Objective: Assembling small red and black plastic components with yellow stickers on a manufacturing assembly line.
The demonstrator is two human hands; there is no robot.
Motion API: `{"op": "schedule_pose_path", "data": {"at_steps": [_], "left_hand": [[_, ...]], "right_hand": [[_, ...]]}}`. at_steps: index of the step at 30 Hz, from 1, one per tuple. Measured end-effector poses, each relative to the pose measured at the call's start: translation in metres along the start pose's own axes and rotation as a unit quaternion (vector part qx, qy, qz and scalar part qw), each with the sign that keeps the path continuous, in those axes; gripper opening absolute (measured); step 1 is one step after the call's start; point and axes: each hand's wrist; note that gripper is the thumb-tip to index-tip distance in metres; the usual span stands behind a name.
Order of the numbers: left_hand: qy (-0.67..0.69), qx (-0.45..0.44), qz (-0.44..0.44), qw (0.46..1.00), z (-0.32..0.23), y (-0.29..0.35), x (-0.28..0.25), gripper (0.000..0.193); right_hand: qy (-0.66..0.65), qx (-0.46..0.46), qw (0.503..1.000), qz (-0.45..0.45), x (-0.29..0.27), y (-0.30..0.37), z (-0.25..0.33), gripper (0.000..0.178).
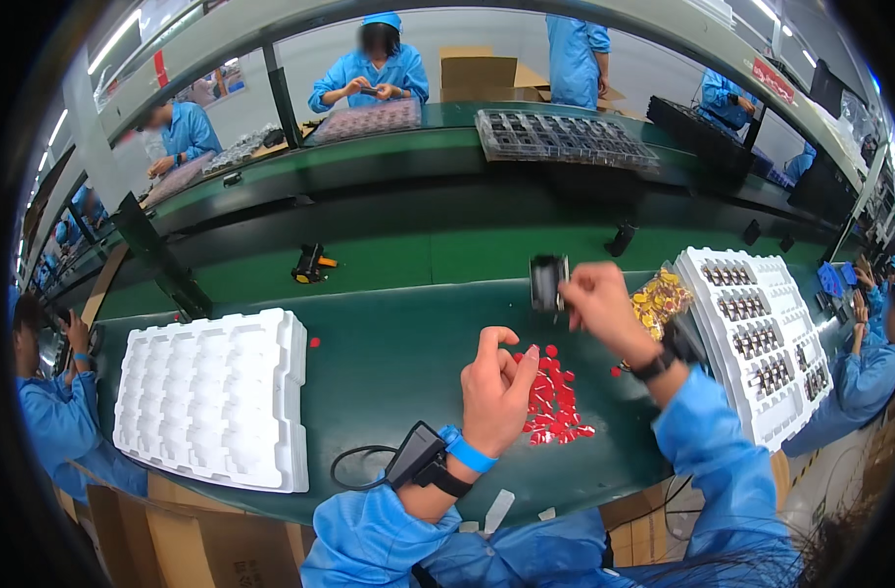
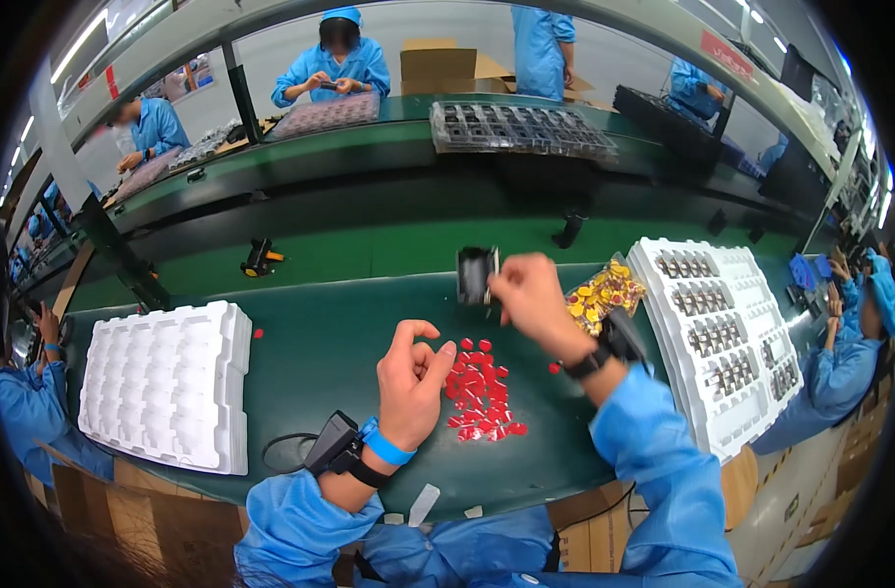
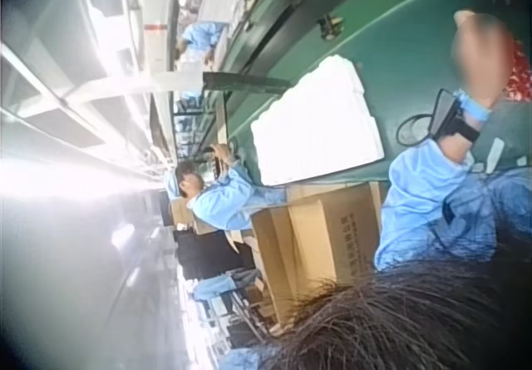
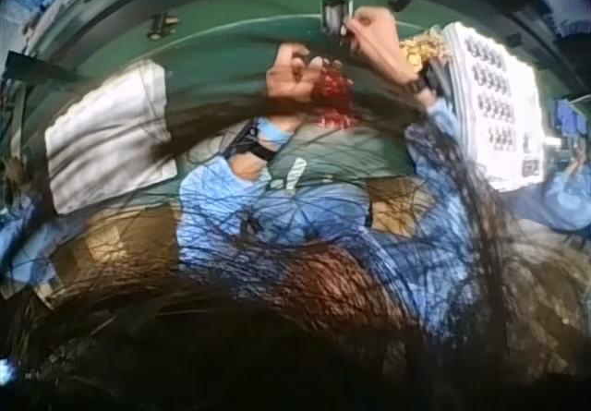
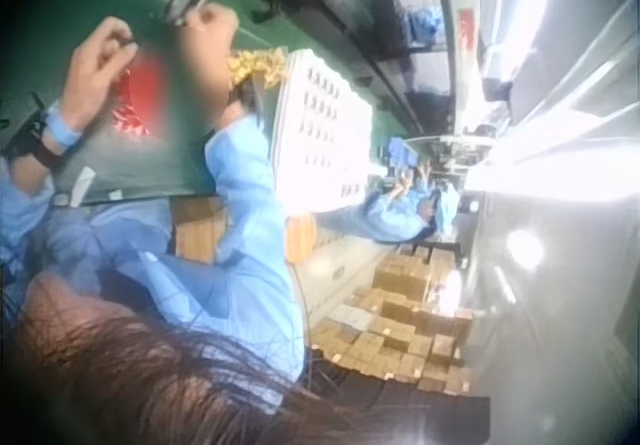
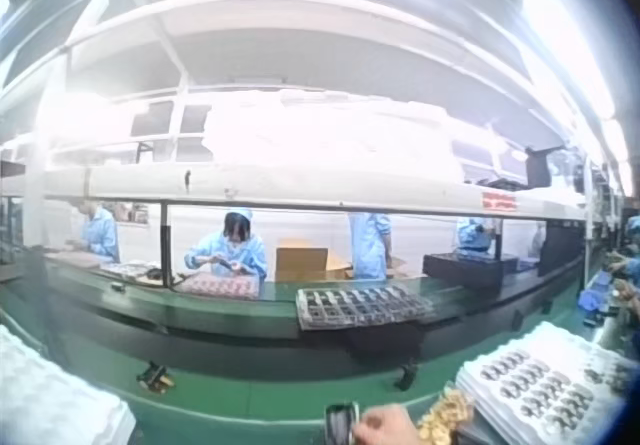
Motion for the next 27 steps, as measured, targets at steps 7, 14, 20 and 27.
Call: {"op": "schedule_pose_path", "data": {"at_steps": [7, 14, 20, 27], "left_hand": [[-0.058, 0.080, 0.013, 0.995, 0.010, 0.001, 0.004, 0.011], [-0.082, 0.103, 0.019, 0.991, 0.014, 0.000, 0.003, 0.008], [-0.074, 0.113, 0.027, 0.991, -0.002, 0.005, 0.007, 0.007], [-0.101, 0.113, 0.093, 0.984, 0.012, 0.010, 0.012, 0.008]], "right_hand": [[0.226, 0.081, 0.970, 0.020, 0.013, -0.124, -0.027, 0.032], [0.146, 0.022, 0.989, -0.011, 0.002, -0.095, -0.007, 0.040], [0.216, 0.011, 0.975, 0.042, -0.076, -0.007, 0.013, 0.025], [0.473, 0.007, 0.871, 0.129, -0.081, 0.079, -0.026, 0.019]]}}
Point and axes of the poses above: each hand's wrist, its own y-axis away from the middle knuckle, its own x-axis out of the palm, z = x × y, and after that the axes turned 7 degrees about y, right-handed
